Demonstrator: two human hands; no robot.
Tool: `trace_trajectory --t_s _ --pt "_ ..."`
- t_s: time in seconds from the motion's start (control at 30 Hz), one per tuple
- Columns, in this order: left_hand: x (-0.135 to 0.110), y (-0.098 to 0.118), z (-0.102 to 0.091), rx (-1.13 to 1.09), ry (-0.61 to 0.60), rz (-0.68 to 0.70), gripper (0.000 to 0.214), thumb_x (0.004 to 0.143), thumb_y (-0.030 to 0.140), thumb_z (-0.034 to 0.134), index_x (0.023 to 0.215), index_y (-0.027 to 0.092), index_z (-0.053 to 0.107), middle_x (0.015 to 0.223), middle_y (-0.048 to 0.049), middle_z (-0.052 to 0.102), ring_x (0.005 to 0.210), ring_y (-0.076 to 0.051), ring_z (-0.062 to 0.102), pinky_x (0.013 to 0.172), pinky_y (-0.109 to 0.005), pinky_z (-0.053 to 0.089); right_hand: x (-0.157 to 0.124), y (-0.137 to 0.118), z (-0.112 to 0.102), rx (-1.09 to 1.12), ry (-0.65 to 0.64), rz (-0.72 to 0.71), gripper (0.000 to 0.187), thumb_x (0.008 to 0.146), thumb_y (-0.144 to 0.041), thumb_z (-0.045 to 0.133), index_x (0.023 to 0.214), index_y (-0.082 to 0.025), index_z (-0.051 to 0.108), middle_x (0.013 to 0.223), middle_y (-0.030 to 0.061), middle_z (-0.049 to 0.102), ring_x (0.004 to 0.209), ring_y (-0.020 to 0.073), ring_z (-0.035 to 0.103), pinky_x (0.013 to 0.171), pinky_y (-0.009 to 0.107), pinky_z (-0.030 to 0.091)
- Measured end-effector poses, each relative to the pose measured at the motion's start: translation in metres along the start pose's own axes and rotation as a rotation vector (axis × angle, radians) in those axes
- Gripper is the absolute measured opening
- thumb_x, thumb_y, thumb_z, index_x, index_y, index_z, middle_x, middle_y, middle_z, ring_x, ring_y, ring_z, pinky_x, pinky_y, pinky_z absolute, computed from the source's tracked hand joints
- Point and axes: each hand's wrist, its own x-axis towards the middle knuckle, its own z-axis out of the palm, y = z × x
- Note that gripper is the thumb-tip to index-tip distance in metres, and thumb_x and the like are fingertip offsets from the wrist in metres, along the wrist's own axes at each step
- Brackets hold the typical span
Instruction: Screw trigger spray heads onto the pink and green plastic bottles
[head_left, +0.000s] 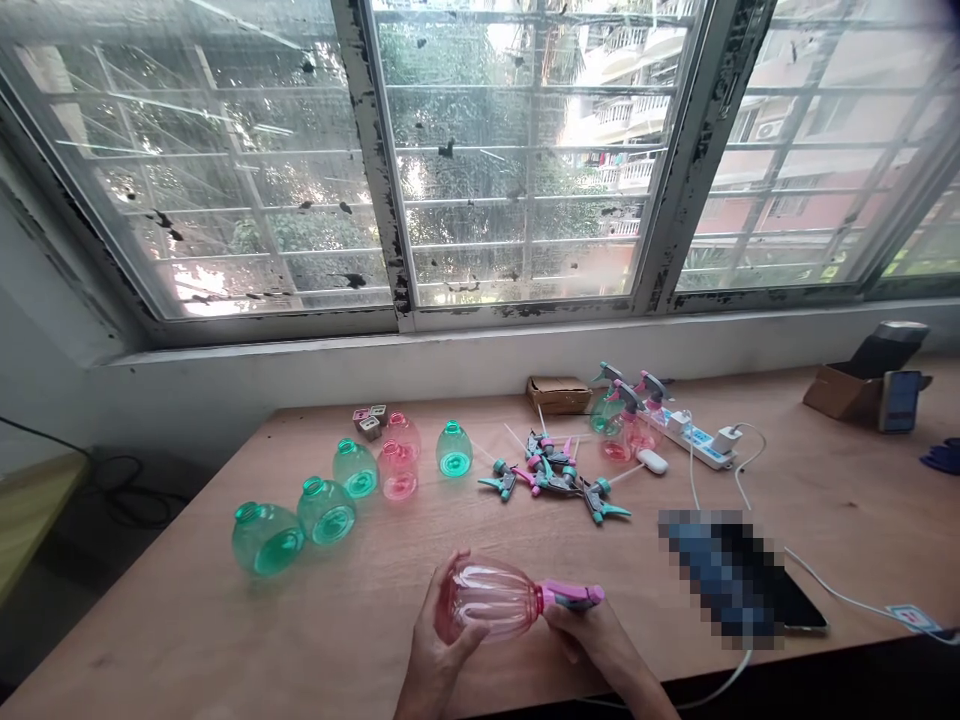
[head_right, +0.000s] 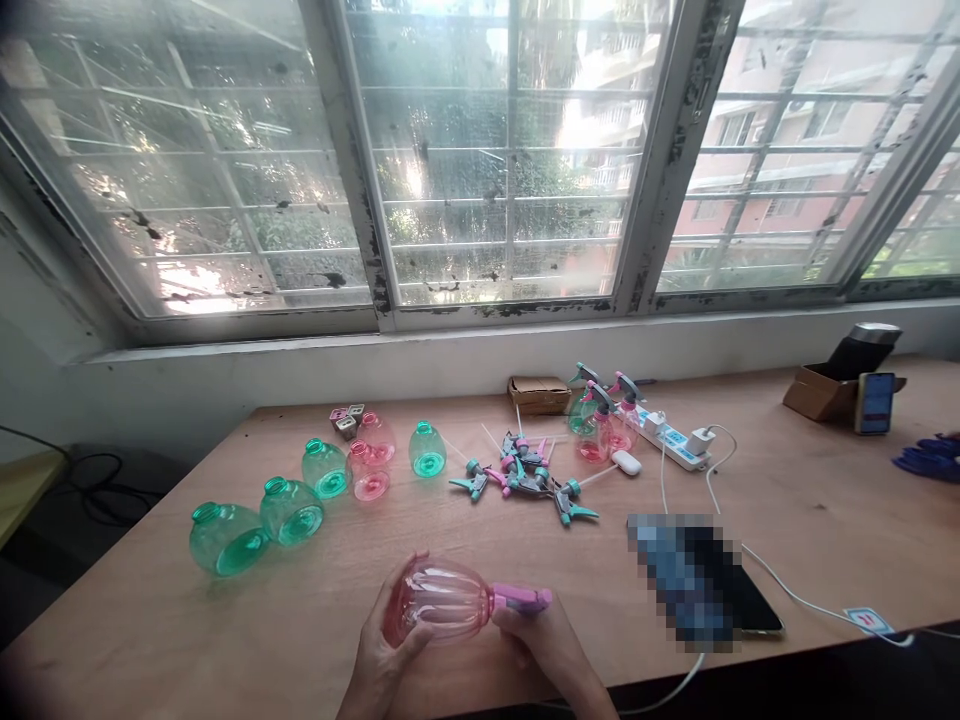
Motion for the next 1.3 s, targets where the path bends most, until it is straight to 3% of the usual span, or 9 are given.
trace_trajectory --t_s 0.1,0.2,0.37,0.5,0.63,0.77,1.0,1.2,1.3 --pt "0.001 -0.005 0.002 -0.025 -0.016 -0.006 0.074 0.067 0.041 0.081 0.133 0.025 0.050 0.143 -0.0126 0.052 0.133 -0.032 0.047 0.111 -0.044 0.041 0.009 -0.005 -0.007 -0.038 0.034 -0.005 0.044 0.078 -0.057 0.069 0.063 -0.016 0.065 0.042 -0.0067 0.044 0.039 0.0094 0.035 0.042 0.023 0.020" --pt "0.003 -0.011 0.001 -0.021 -0.081 -0.062 0.088 0.067 0.038 0.082 0.142 0.029 0.038 0.154 -0.0115 0.039 0.140 -0.032 0.037 0.115 -0.046 0.033 0.030 -0.037 -0.026 -0.100 0.153 -0.038 0.046 0.075 -0.062 0.070 0.070 -0.016 0.065 0.045 -0.0068 0.043 0.042 0.0109 0.035 0.043 0.024 0.025" --pt "0.004 -0.010 0.001 0.070 -0.150 -0.105 0.072 0.077 0.037 0.074 0.141 0.031 0.042 0.150 -0.0106 0.045 0.134 -0.030 0.047 0.112 -0.048 0.037 0.097 -0.134 -0.084 -0.876 0.486 -0.302 0.050 0.089 -0.065 0.050 0.085 -0.018 0.064 0.058 -0.0007 0.059 0.050 0.0172 0.053 0.048 0.025 0.036" --pt "0.003 -0.002 0.002 0.127 -0.178 -0.142 0.059 0.083 0.035 0.068 0.138 0.031 0.047 0.140 -0.0097 0.055 0.128 -0.028 0.052 0.110 -0.045 0.039 0.173 -0.182 -0.125 -1.185 0.614 -0.202 0.048 0.095 -0.059 0.046 0.096 -0.015 0.064 0.081 0.0133 0.071 0.077 0.0283 0.067 0.063 0.029 0.044" --pt "0.002 -0.002 0.002 0.118 -0.168 -0.171 0.055 0.085 0.036 0.066 0.137 0.031 0.048 0.140 -0.0092 0.055 0.125 -0.027 0.055 0.108 -0.044 0.039 0.233 -0.180 -0.148 -1.277 0.662 0.017 0.045 0.094 -0.051 0.055 0.099 -0.008 0.066 0.095 0.0228 0.071 0.093 0.0358 0.067 0.074 0.039 0.050" --pt "0.001 -0.008 0.001 0.039 -0.137 -0.165 0.061 0.085 0.040 0.064 0.141 0.038 0.040 0.146 -0.0080 0.048 0.119 -0.025 0.058 0.105 -0.043 0.042 0.257 -0.160 -0.161 -1.302 0.654 0.185 0.034 0.096 -0.045 0.058 0.105 -0.013 0.064 0.105 0.0097 0.068 0.094 0.0244 0.066 0.083 0.043 0.054" --pt "0.004 -0.016 -0.003 0.025 -0.187 -0.153 0.063 0.083 0.049 0.065 0.140 0.039 0.042 0.140 -0.0089 0.054 0.111 -0.025 0.062 0.102 -0.043 0.045 0.265 -0.148 -0.177 -1.316 0.670 0.245 0.036 0.096 -0.046 0.058 0.109 -0.013 0.063 0.110 0.0100 0.067 0.097 0.0244 0.065 0.087 0.044 0.053" --pt "0.005 -0.023 -0.005 -0.009 -0.157 -0.154 0.067 0.082 0.048 0.066 0.142 0.034 0.041 0.137 -0.0131 0.056 0.109 -0.027 0.063 0.102 -0.046 0.046 0.256 -0.165 -0.170 -1.308 0.696 0.131 0.060 0.088 -0.056 0.063 0.110 0.000 0.058 0.102 0.0312 0.067 0.101 0.0405 0.065 0.082 0.045 0.050" --pt "0.005 -0.025 -0.005 -0.022 -0.158 -0.157 0.067 0.083 0.048 0.065 0.142 0.033 0.040 0.137 -0.0130 0.055 0.109 -0.026 0.063 0.102 -0.046 0.045 0.230 -0.176 -0.167 -1.261 0.751 0.046 0.067 0.085 -0.062 0.062 0.110 -0.001 0.057 0.099 0.0341 0.066 0.098 0.0460 0.065 0.076 0.049 0.051"
